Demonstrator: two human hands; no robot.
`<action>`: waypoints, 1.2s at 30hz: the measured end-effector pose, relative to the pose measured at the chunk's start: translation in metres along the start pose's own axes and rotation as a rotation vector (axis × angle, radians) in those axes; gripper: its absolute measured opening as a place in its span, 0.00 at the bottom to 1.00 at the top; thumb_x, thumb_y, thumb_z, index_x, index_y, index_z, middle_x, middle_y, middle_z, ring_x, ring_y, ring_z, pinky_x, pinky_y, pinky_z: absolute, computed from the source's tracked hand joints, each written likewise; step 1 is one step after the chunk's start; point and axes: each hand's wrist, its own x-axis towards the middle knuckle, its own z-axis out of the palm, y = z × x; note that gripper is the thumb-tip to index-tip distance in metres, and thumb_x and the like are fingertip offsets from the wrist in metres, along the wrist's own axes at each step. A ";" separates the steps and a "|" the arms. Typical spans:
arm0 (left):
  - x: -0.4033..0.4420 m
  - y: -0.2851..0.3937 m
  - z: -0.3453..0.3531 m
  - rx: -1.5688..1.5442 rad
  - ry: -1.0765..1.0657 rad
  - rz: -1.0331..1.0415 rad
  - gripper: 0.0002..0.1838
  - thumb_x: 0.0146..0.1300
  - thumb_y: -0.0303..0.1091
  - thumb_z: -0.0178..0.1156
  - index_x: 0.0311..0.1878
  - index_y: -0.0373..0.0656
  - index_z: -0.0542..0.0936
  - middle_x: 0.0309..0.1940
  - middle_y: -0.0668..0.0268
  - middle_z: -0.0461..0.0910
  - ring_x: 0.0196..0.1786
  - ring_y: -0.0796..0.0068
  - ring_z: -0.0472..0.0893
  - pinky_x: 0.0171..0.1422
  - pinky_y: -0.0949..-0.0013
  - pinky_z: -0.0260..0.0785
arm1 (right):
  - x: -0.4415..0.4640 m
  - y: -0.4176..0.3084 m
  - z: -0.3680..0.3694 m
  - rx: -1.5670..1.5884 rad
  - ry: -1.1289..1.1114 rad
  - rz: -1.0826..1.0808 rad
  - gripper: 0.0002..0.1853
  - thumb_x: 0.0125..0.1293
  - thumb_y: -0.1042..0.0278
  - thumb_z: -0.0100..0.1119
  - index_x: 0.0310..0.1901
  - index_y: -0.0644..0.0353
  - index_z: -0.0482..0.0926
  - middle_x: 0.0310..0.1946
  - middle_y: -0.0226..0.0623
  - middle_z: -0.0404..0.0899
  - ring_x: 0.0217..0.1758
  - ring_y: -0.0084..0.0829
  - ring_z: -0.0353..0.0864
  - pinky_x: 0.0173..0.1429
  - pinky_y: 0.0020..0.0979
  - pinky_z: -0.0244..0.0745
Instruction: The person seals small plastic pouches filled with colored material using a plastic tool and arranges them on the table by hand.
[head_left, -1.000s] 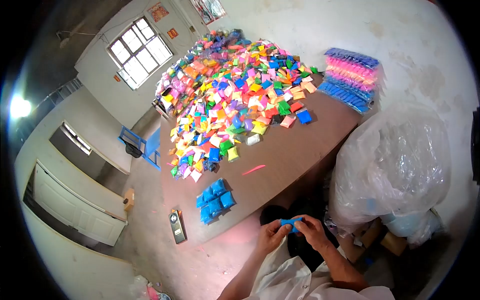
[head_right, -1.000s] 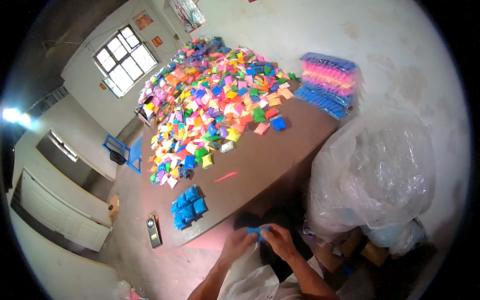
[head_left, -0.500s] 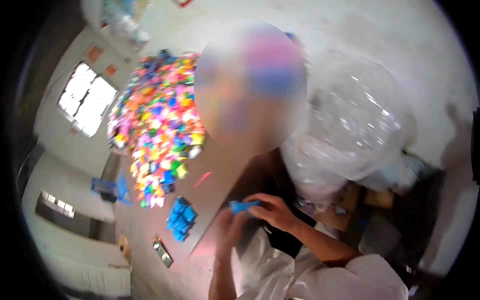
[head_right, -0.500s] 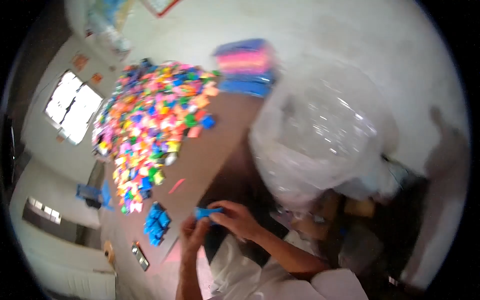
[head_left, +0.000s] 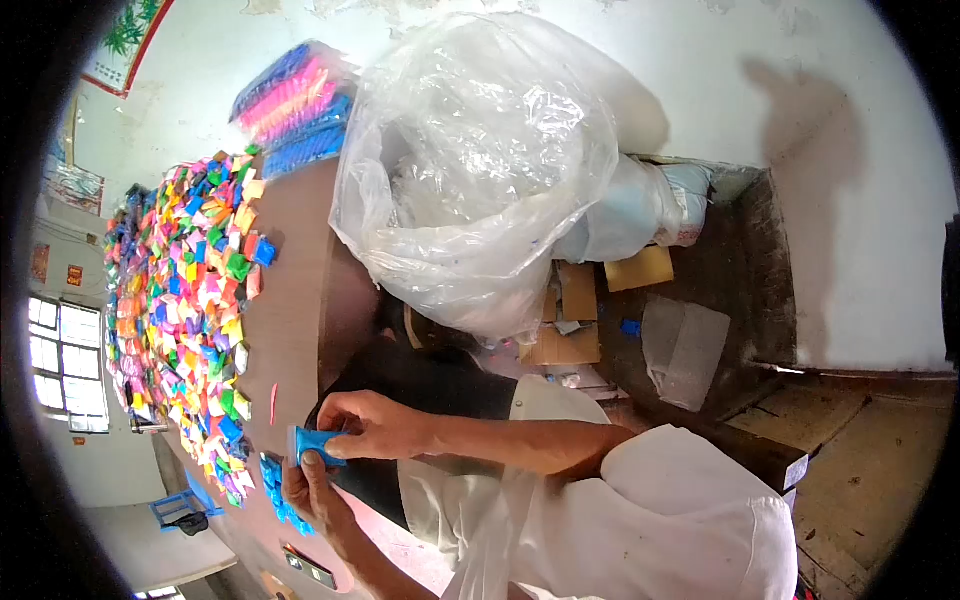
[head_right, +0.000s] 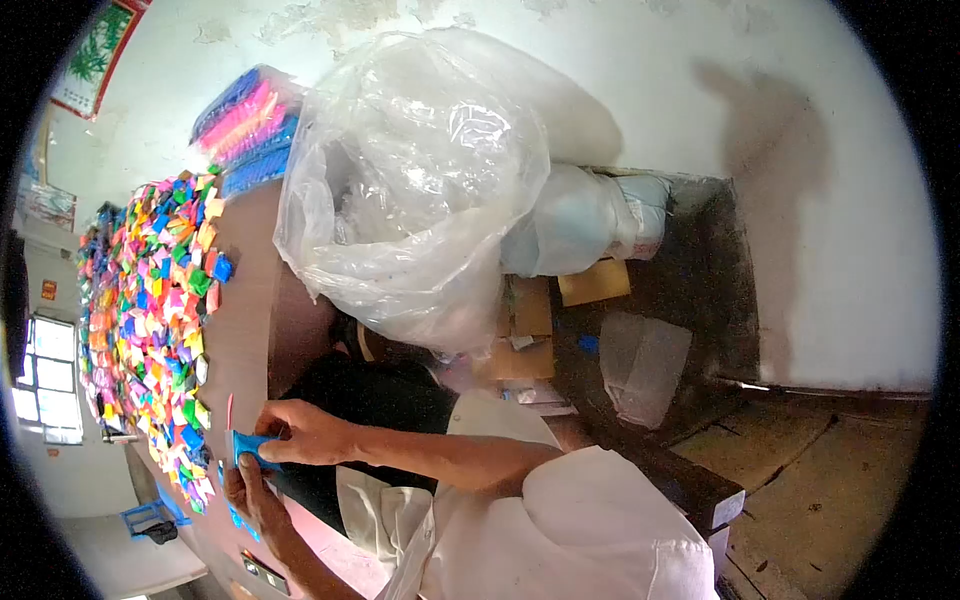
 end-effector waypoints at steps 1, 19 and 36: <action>0.000 0.005 0.000 0.085 -0.034 0.051 0.19 0.76 0.49 0.67 0.50 0.40 0.86 0.34 0.72 0.84 0.34 0.86 0.76 0.37 0.79 0.66 | 0.000 -0.004 -0.001 0.004 0.006 0.001 0.15 0.69 0.67 0.69 0.51 0.68 0.82 0.42 0.36 0.85 0.46 0.24 0.82 0.52 0.31 0.79; 0.007 -0.030 0.002 -0.033 -0.202 -0.068 0.20 0.78 0.46 0.65 0.56 0.36 0.84 0.36 0.73 0.82 0.34 0.85 0.73 0.37 0.75 0.64 | 0.013 0.010 0.002 -0.187 0.044 0.070 0.12 0.76 0.62 0.64 0.48 0.64 0.83 0.36 0.27 0.81 0.40 0.16 0.77 0.44 0.25 0.75; -0.023 -0.081 -0.049 -0.108 -0.060 -0.211 0.19 0.78 0.48 0.64 0.49 0.38 0.84 0.31 0.71 0.79 0.32 0.83 0.73 0.34 0.76 0.63 | 0.033 0.095 0.041 -0.157 0.037 0.128 0.14 0.79 0.59 0.64 0.42 0.63 0.82 0.32 0.26 0.79 0.32 0.16 0.75 0.32 0.26 0.76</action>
